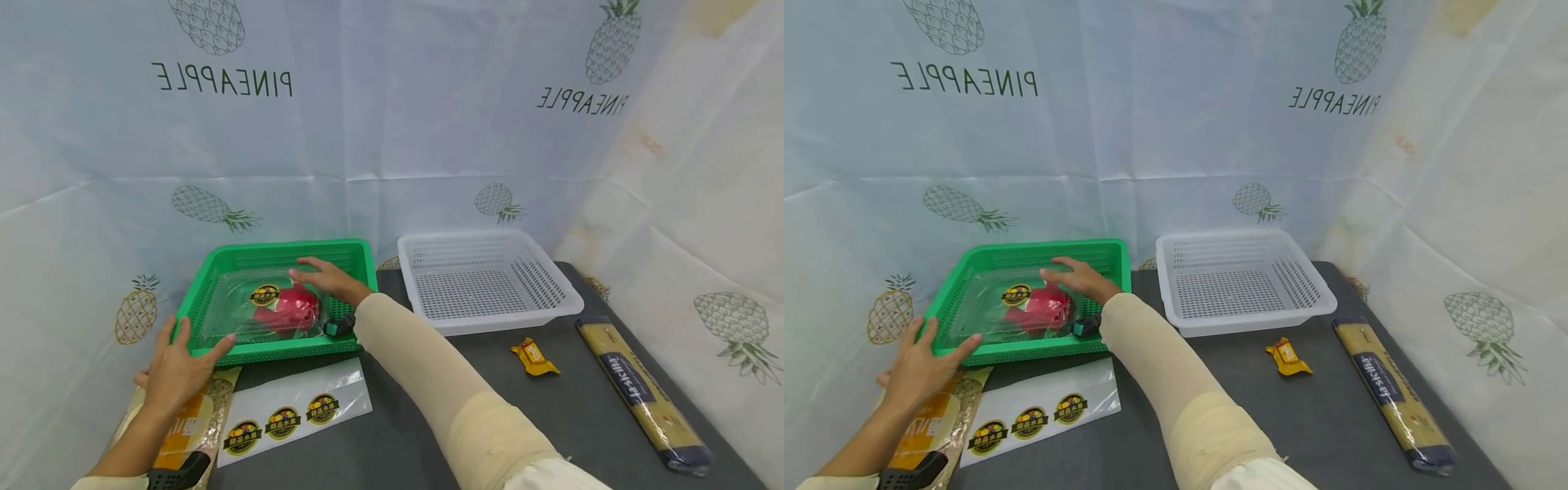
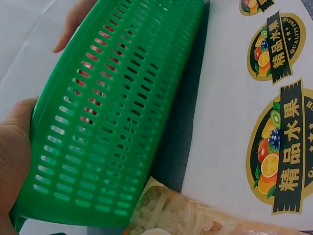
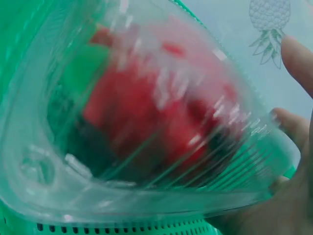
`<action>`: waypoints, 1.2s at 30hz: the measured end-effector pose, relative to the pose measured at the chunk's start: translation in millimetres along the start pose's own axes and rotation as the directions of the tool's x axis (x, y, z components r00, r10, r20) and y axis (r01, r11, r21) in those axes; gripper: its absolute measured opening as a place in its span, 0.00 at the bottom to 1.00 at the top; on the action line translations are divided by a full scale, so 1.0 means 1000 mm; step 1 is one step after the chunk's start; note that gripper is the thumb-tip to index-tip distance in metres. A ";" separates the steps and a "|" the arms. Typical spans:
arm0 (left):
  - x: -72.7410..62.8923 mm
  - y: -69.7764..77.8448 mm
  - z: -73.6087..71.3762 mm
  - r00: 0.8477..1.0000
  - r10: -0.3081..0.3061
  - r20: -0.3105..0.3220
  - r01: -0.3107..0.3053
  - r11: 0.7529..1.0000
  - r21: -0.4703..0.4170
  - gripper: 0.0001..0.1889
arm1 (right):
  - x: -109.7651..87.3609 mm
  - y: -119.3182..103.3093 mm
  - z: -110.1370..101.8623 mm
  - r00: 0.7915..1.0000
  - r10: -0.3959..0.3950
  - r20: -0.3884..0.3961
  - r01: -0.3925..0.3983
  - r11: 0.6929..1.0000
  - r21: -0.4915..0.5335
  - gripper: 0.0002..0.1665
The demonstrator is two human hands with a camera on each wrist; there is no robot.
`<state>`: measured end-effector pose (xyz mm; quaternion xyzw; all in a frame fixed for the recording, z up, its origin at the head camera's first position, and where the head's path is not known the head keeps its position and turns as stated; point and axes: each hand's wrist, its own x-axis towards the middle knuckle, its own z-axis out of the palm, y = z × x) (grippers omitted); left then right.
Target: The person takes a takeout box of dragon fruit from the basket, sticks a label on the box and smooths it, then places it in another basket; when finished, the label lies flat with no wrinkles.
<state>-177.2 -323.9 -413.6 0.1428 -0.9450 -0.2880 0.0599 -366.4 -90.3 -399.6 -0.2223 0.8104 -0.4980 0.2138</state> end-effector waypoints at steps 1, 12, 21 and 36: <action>0.000 0.000 0.000 1.000 0.000 0.000 0.000 1.000 0.000 0.57 | 0.000 0.000 0.000 1.000 -0.003 0.005 0.003 1.000 -0.016 0.40; -0.002 -0.001 -0.003 1.000 -0.010 0.024 0.010 1.000 0.015 0.57 | -0.010 -0.011 -0.003 0.998 -0.047 0.038 0.055 0.969 -0.241 0.41; -0.002 0.000 -0.005 1.000 0.023 0.011 -0.023 1.000 0.005 0.57 | -0.027 -0.026 -0.003 0.998 -0.059 0.010 0.058 0.903 -0.425 0.42; 0.000 0.007 -0.016 0.985 0.164 -0.057 -0.150 0.970 0.190 0.55 | -0.066 -0.039 -0.018 0.992 -0.127 -0.007 0.090 0.742 -0.665 0.48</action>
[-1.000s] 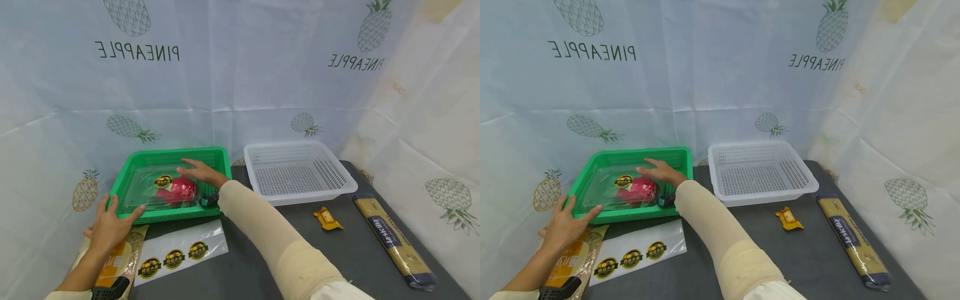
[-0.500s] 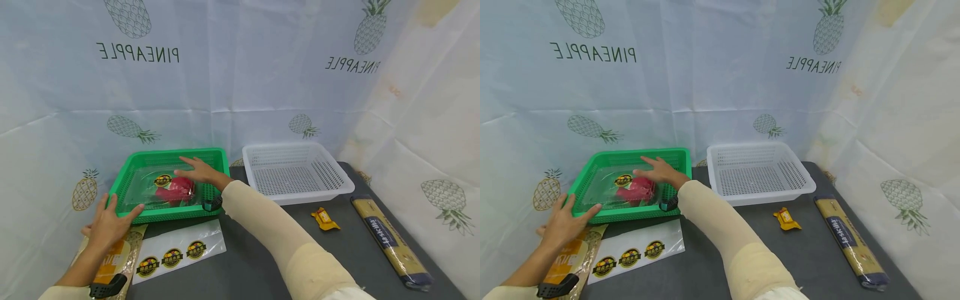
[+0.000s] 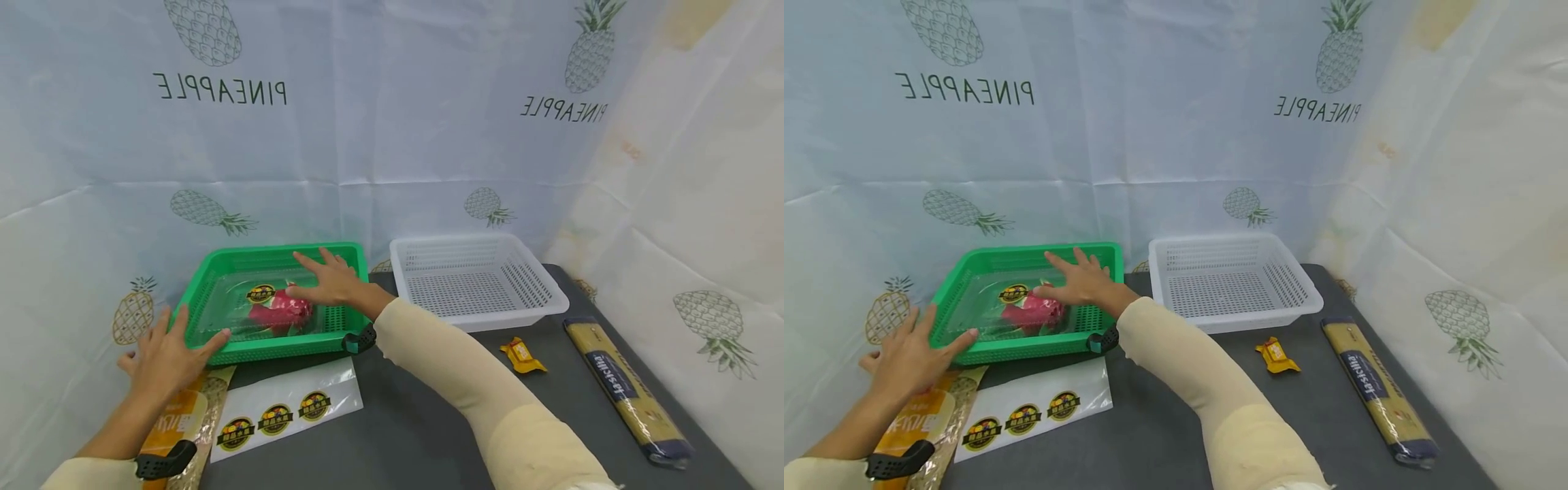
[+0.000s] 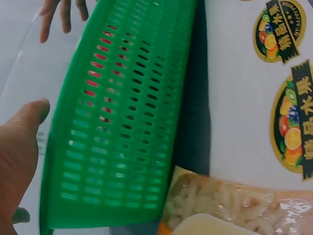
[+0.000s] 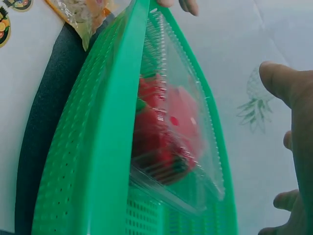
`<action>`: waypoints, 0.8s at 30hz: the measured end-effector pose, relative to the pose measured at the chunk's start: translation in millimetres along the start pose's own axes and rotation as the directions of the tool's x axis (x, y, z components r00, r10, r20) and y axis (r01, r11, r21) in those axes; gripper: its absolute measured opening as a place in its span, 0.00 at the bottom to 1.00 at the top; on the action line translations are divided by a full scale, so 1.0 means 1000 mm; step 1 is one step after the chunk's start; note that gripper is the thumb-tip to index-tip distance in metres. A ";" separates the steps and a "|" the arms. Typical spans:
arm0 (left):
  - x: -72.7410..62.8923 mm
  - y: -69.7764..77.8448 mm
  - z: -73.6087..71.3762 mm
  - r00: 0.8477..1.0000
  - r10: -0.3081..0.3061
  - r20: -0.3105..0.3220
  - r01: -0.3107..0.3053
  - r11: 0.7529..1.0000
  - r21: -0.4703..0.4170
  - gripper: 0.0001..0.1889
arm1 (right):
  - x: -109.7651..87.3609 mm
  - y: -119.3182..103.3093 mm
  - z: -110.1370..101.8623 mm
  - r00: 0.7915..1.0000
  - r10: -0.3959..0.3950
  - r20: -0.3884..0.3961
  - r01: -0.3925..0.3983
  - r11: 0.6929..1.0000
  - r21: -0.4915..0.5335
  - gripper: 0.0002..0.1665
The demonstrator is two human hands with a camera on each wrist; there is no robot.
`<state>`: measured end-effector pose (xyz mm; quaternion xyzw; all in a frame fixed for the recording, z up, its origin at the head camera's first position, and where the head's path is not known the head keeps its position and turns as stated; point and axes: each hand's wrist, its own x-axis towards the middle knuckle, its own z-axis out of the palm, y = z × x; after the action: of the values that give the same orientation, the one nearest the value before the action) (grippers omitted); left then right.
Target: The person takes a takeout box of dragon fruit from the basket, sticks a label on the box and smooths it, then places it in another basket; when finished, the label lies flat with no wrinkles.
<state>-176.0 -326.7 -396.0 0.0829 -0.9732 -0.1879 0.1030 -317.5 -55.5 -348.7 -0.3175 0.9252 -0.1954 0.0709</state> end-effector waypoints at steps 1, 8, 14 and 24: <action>0.001 0.001 -0.002 1.000 0.009 -0.009 -0.009 1.000 0.004 0.54 | -0.003 0.000 -0.003 1.000 0.003 -0.011 -0.003 1.000 -0.013 0.48; 0.009 0.011 -0.015 0.998 0.049 -0.027 -0.048 0.998 0.038 0.53 | -0.025 0.002 -0.022 0.997 0.038 -0.069 -0.045 0.994 -0.103 0.47; 0.010 0.015 -0.027 0.998 0.062 0.008 -0.062 0.996 0.065 0.50 | -0.042 0.004 -0.034 0.991 0.066 -0.116 -0.088 0.977 -0.194 0.48; 0.018 0.025 -0.041 0.996 0.090 0.013 -0.091 0.991 0.095 0.49 | -0.079 0.012 -0.051 0.974 0.139 -0.181 -0.181 0.954 -0.241 0.50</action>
<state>-186.6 -321.9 -346.0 0.0426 -0.9843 -0.1369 0.1031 -274.7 18.2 -306.4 -0.2309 0.9680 -0.0934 -0.0306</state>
